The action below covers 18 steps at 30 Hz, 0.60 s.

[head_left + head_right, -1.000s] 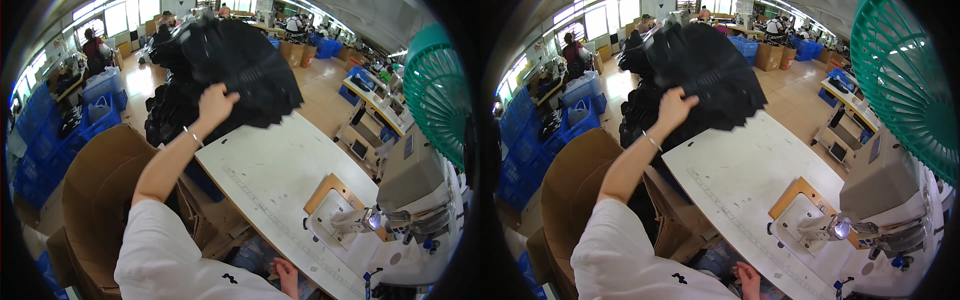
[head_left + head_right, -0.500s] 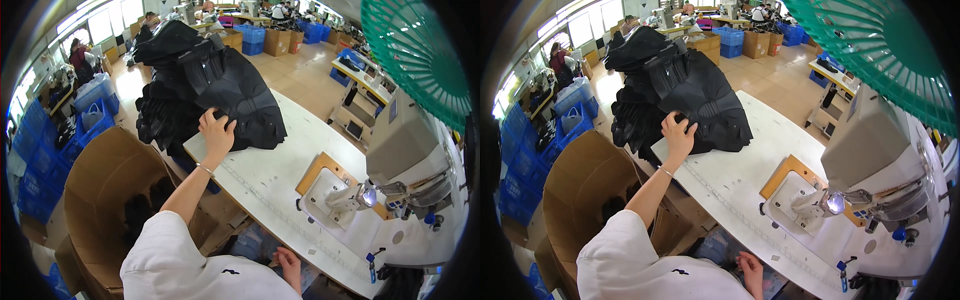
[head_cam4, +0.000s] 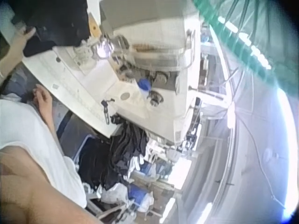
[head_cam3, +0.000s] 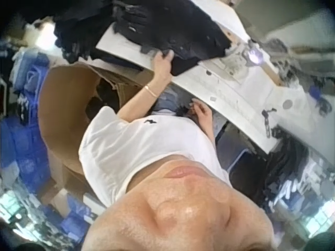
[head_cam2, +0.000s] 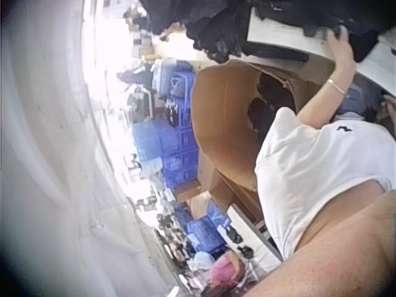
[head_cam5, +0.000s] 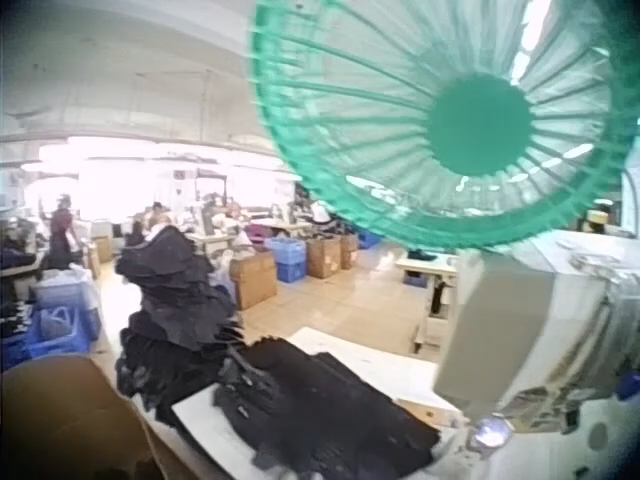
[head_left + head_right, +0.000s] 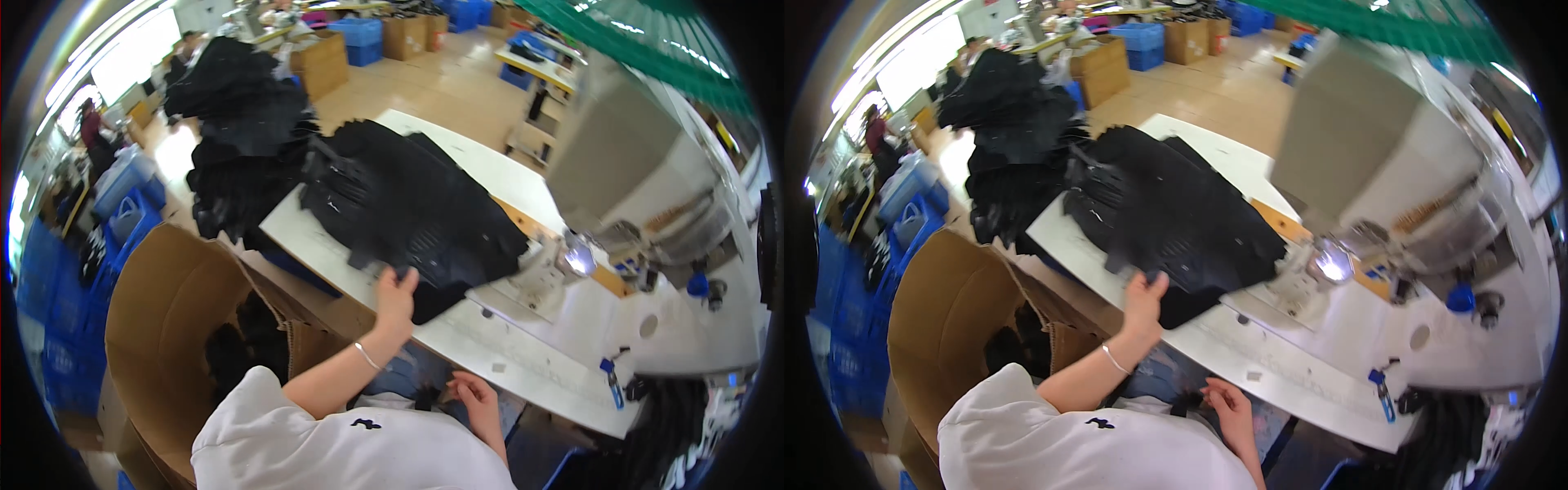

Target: Stitching pieces of black protective equipment using an industrial sewing machine.

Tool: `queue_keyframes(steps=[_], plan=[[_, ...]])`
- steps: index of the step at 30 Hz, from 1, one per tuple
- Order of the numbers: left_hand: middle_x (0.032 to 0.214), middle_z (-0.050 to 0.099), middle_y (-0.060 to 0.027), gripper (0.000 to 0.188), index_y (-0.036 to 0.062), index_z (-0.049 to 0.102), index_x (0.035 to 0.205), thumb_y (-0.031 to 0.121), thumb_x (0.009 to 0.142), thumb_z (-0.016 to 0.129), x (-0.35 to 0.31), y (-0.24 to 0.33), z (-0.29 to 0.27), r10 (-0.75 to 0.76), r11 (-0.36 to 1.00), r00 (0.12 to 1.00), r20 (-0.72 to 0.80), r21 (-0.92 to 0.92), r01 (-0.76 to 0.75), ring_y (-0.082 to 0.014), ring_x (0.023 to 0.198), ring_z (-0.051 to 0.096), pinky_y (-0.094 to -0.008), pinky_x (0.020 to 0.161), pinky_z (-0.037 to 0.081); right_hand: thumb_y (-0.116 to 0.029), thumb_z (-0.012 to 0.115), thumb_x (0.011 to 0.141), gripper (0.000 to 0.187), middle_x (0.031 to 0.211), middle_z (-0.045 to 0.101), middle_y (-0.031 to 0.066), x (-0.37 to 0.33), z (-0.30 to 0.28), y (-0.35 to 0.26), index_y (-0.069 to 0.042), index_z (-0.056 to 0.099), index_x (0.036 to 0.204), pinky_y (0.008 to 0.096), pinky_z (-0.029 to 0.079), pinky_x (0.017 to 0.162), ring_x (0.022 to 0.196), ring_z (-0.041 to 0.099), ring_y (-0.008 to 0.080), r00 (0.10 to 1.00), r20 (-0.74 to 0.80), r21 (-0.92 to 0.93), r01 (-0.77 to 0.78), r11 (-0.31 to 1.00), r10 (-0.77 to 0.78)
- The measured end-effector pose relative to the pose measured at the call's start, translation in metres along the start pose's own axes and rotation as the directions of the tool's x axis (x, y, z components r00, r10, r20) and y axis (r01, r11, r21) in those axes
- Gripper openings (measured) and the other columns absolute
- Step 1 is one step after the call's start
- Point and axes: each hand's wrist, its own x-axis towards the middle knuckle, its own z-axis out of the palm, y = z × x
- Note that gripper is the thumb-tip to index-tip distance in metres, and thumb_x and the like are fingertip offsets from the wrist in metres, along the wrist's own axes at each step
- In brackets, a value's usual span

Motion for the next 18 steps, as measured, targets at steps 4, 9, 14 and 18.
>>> queue_keyframes(steps=[4,9,14,18], plan=[[0.090,0.059,0.0002,0.005,0.0069,0.057,0.092,0.008,0.091,0.061,0.037,0.001,0.021,0.057,0.996,0.998,0.003,-0.063,-0.057,-0.0095,0.083,0.051,-0.0279,0.076,0.044,-0.009,0.054,0.094,0.027,0.102,0.066,0.0084,-0.013,-0.019,0.004,-0.001,0.058,0.120,0.0262,0.048,0.082,0.089,0.060,0.0118,0.993,-0.109,0.017,0.036,0.999,-0.034],[0.109,0.057,-0.0098,0.016,0.0021,0.052,0.101,0.003,0.088,0.062,0.099,-0.003,0.024,-0.157,0.977,0.845,0.511,-0.043,0.208,-0.0209,0.102,0.055,-0.0380,0.091,0.047,-0.017,0.056,0.094,0.030,0.106,0.066,0.0059,-0.049,-0.048,-0.025,-0.008,0.059,0.123,0.0269,0.048,0.087,0.095,0.061,0.0139,0.989,-0.070,-0.224,0.111,0.968,-0.129],[0.111,0.052,-0.0119,0.052,0.0092,0.030,0.135,0.018,0.093,0.060,0.075,0.040,0.011,-0.285,0.937,0.797,0.533,0.329,0.115,-0.0260,0.086,0.063,-0.0390,0.076,0.054,-0.019,0.059,0.090,0.026,0.101,0.067,0.0124,-0.149,-0.139,-0.093,-0.006,0.065,0.112,0.0328,0.051,0.080,0.088,0.065,0.0213,0.780,-0.358,-0.713,0.127,0.689,-0.514],[0.118,0.048,-0.0133,0.064,0.0101,0.023,0.144,0.022,0.093,0.059,0.064,0.035,0.006,-0.266,0.873,0.826,0.497,0.487,-0.011,-0.0218,0.077,0.064,-0.0328,0.060,0.055,-0.010,0.060,0.085,0.020,0.097,0.067,0.0123,-0.223,-0.252,-0.147,-0.001,0.066,0.102,0.0316,0.050,0.079,0.088,0.065,0.0227,0.211,-0.567,-0.822,-0.214,0.528,-0.796]])
